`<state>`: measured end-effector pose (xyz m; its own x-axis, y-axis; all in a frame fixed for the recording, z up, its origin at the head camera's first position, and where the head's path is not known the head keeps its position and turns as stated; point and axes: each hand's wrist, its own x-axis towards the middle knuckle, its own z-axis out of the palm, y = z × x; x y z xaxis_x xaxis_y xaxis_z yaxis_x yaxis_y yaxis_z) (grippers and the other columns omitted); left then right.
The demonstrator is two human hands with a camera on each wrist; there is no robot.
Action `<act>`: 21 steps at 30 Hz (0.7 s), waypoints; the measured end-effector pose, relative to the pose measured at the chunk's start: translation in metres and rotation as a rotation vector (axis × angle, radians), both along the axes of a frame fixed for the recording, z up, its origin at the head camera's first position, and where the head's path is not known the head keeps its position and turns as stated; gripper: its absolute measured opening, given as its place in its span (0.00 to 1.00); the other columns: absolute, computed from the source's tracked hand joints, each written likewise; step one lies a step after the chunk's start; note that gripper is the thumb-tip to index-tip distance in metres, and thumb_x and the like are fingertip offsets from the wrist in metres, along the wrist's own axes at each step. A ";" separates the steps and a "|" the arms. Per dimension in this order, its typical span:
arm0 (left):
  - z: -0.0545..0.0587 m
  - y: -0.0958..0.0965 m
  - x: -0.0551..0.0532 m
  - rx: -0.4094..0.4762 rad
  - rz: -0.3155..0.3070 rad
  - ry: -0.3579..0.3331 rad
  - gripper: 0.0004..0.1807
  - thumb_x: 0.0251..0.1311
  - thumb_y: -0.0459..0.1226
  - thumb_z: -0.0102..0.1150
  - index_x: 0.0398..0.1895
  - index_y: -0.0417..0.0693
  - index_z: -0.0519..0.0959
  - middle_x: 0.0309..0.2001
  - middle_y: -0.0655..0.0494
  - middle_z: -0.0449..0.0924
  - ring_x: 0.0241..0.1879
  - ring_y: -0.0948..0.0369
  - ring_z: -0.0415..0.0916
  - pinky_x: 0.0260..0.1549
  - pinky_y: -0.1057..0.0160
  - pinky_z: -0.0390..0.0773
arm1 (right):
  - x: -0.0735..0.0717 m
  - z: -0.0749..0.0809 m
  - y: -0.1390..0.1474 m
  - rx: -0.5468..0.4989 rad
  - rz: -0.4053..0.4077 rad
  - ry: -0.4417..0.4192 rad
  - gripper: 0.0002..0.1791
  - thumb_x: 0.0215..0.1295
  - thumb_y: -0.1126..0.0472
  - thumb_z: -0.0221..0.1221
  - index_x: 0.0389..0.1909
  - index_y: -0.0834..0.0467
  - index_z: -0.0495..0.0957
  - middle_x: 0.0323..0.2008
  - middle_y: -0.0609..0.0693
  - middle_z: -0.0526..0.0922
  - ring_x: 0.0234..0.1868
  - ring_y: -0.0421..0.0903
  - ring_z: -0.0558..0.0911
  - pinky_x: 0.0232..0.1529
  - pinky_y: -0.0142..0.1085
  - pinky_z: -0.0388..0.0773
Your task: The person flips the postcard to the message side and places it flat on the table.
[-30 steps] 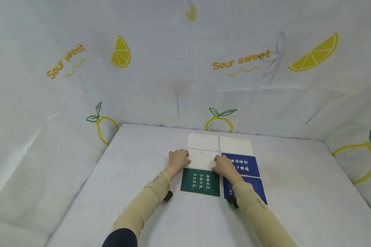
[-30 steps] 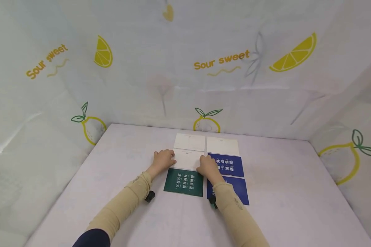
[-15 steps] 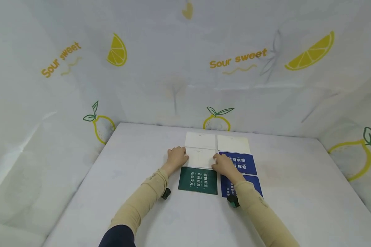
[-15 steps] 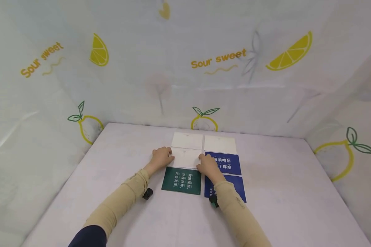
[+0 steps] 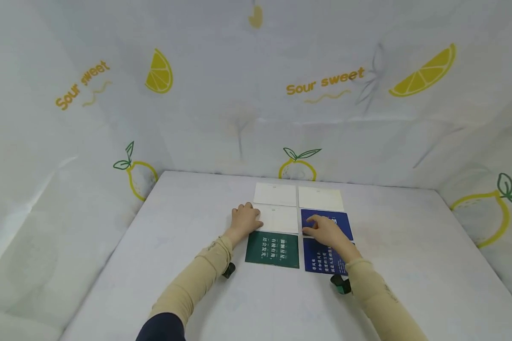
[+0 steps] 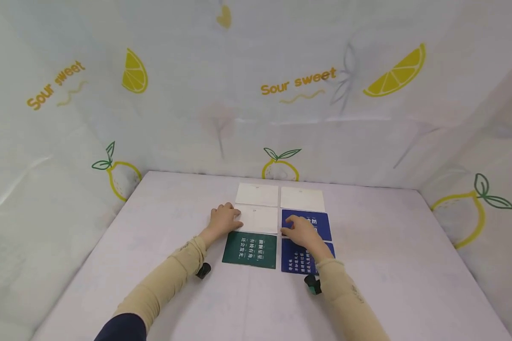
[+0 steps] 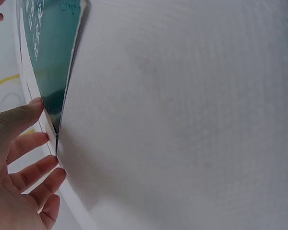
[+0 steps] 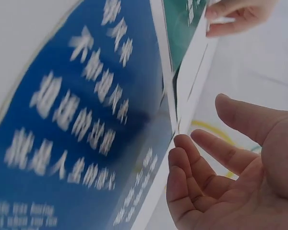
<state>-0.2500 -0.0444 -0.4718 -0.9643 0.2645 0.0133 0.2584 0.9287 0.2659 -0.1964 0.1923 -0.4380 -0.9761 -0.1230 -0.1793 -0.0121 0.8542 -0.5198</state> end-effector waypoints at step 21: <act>0.008 0.062 0.017 0.284 -0.203 -0.088 0.22 0.60 0.48 0.56 0.51 0.45 0.78 0.50 0.45 0.75 0.50 0.53 0.73 0.49 0.57 0.74 | 0.008 -0.005 0.069 0.046 -0.207 -0.020 0.36 0.64 0.50 0.52 0.62 0.74 0.58 0.56 0.82 0.60 0.56 0.79 0.61 0.54 0.67 0.63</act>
